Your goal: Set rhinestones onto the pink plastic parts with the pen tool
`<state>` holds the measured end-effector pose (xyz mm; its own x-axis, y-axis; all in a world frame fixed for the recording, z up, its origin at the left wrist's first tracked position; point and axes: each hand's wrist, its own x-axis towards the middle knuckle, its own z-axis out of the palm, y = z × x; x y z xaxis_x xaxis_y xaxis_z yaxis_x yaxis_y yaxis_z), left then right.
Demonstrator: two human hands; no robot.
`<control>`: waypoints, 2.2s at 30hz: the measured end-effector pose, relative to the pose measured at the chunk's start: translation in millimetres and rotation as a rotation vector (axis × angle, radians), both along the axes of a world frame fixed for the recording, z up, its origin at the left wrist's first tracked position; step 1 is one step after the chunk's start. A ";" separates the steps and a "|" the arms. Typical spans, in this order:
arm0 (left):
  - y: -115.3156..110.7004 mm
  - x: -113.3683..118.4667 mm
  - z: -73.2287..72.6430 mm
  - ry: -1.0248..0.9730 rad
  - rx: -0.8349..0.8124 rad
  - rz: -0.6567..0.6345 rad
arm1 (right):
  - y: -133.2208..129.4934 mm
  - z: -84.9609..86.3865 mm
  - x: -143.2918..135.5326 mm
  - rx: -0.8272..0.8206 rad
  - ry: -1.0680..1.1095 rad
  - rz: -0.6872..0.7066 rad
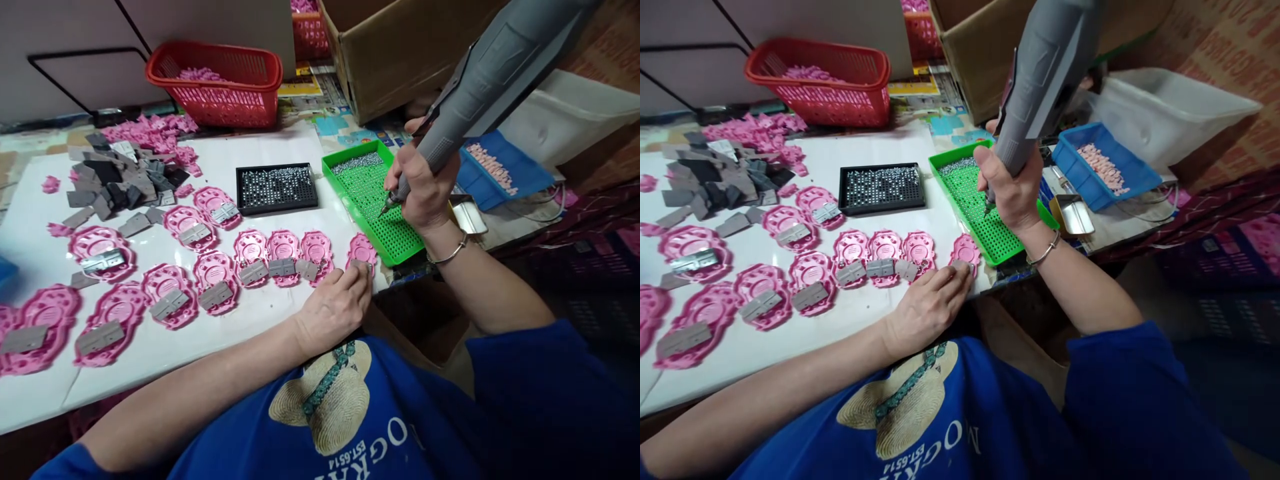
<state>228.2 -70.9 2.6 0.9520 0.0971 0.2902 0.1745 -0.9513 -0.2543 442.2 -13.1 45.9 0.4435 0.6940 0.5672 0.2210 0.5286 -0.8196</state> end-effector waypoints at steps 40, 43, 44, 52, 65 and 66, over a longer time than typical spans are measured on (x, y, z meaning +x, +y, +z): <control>-4.7 -4.9 1.9 0.116 -0.042 0.010 | -49.8 19.9 -67.3 -0.004 0.123 0.273; -4.1 -4.3 3.1 0.144 -0.085 0.010 | -51.3 11.3 -67.3 -0.066 0.123 0.296; -3.7 -4.2 3.5 0.147 -0.099 0.005 | -51.3 9.9 -66.7 -0.063 0.127 0.301; -3.6 -4.9 4.5 0.129 -0.093 -0.001 | -54.4 10.5 -66.4 -0.147 0.116 0.268; -3.0 -3.9 5.3 0.136 -0.109 0.002 | -50.3 3.6 -67.6 -0.110 0.126 0.309; -2.8 -3.5 5.9 0.134 -0.107 0.000 | -50.5 4.4 -68.0 -0.107 0.122 0.316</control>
<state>224.7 -73.7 8.5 0.9815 0.1204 0.1486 0.1456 -0.9742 -0.1724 374.2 -63.6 50.2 0.2570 0.8606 0.4396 -0.0429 0.4646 -0.8845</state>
